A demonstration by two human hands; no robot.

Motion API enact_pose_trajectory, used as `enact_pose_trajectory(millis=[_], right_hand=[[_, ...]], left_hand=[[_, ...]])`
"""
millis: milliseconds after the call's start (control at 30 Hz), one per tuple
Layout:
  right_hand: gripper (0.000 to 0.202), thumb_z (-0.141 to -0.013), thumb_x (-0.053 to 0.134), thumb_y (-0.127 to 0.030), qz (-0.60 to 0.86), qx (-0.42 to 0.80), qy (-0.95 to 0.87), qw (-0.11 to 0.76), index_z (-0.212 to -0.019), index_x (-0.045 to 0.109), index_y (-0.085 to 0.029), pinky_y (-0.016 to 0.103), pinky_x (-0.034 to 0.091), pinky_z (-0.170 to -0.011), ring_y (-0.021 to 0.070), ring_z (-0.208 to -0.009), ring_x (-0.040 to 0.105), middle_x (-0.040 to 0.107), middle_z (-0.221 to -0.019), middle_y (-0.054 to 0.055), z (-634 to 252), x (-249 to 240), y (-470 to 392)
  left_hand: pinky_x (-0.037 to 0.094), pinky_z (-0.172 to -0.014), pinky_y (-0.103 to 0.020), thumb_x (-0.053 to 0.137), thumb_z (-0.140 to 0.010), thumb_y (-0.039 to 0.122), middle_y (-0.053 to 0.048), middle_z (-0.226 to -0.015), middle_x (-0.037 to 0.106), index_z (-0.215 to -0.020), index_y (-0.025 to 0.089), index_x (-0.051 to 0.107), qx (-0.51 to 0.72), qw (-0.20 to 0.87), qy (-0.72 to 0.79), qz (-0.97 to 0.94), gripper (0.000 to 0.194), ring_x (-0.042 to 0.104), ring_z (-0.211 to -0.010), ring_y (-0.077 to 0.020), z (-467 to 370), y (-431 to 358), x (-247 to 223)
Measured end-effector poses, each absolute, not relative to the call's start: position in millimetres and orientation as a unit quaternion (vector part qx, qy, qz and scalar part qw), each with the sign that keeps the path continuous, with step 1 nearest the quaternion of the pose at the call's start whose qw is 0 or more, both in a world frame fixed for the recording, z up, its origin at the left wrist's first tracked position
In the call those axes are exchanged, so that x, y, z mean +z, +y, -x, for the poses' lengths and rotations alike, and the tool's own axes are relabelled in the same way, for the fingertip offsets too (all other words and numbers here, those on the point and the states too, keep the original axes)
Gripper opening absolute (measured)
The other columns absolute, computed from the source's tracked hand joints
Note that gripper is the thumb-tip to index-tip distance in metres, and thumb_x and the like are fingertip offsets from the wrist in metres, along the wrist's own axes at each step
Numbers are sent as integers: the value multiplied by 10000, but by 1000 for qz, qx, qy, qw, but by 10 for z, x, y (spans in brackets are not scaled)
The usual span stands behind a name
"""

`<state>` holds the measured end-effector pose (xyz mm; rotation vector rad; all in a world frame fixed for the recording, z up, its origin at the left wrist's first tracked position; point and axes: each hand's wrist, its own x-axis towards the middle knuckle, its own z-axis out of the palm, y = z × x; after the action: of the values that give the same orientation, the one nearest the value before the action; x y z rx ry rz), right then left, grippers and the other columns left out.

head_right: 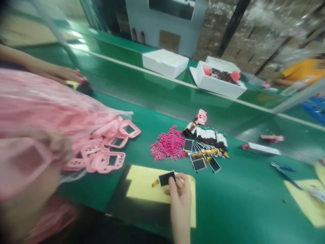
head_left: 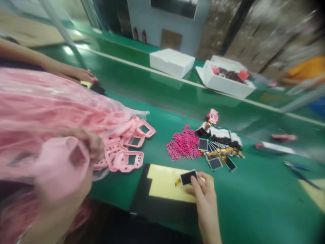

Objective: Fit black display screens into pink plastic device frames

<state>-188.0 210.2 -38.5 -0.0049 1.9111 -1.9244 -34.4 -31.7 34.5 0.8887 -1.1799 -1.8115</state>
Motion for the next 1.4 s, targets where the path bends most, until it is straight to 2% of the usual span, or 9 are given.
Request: enact_pose_trajectory(millis=[133, 233, 500, 667, 833, 1000, 1100, 1200, 1400], right_hand=[[485, -802, 796, -499, 21, -691, 689, 218, -1127, 564, -223, 195, 512, -524, 120, -590, 659, 693, -726, -34, 1865, -296, 2042], [549, -815, 785, -479, 41, -674, 709, 203, -1251, 586, -211, 245, 584, -644, 144, -674, 712, 731, -842, 6, 1890, -307, 2056], [541, -730, 883, -400, 5, -696, 689, 202, -1097, 527, -225, 329, 662, -746, 215, -765, 788, 708, -1099, 45, 1781, -557, 2198], [421, -811, 816, -442, 1, -693, 660, 288, -1072, 617, -178, 349, 662, -807, 243, -853, 792, 754, -1060, 86, 1708, -426, 2195], [399, -856, 753, -500, -2, -693, 647, 319, -1003, 525, -208, 367, 661, -764, 273, -874, 796, 793, -979, 95, 1775, -433, 2198], [305, -963, 612, -480, 27, -695, 685, 215, -1015, 425, -244, 378, 633, -784, 236, -895, 787, 789, -1042, 96, 1825, -437, 2134], [179, -980, 596, -347, 134, -660, 723, 155, -941, 461, -236, 411, 581, -917, 232, -1095, 725, 726, -1201, 114, 1881, -424, 2162], [140, -938, 607, -188, 259, -572, 774, 78, -833, 521, -224, 462, 498, -1028, 246, -1236, 616, 660, -1259, 116, 1908, -399, 2259], [170, -887, 628, -107, 314, -508, 802, 25, -774, 585, -227, 412, 513, -956, 239, -1164, 629, 633, -1214, 95, 1850, -315, 2384]], left_hand=[[347, -377, -150, 522, -923, 101, 47, -679, 464, -911, 192, 574, -882, 257, -234, -318, 105, 433, -447, -63, 476, 116, 277], [308, -351, -134, 373, -1019, 97, 49, -670, 455, -898, 144, 552, -918, 138, -58, -367, 221, 443, -408, -49, 629, 372, 215], [259, -365, -133, 188, -1103, 257, 36, -673, 476, -926, 132, 550, -927, 78, 118, -346, 421, 429, -401, -52, 783, 670, 147], [263, -382, -144, 210, -1101, 260, 45, -659, 470, -955, 144, 565, -922, 61, 114, -366, 402, 420, -404, -63, 773, 753, 99], [285, -401, -161, 238, -1087, 203, 50, -661, 446, -952, 152, 570, -918, 62, 102, -378, 362, 409, -426, -72, 738, 749, 64], [320, -402, -155, 400, -1028, 128, 54, -668, 449, -958, 157, 585, -925, 86, 6, -370, 200, 400, -437, -62, 744, 805, -52], [401, -431, -159, 621, -939, 182, 43, -680, 482, -923, 179, 610, -918, 135, -126, -350, 19, 426, -492, -74, 786, 816, -208], [427, -421, -158, 793, -820, 284, 39, -667, 482, -856, 187, 626, -923, 116, -190, -314, 196, 411, -520, -83, 816, 759, -354], [439, -423, -155, 806, -788, 325, 35, -636, 466, -753, 181, 621, -939, 45, -221, -260, 238, 379, -513, -77, 756, 597, -429]])
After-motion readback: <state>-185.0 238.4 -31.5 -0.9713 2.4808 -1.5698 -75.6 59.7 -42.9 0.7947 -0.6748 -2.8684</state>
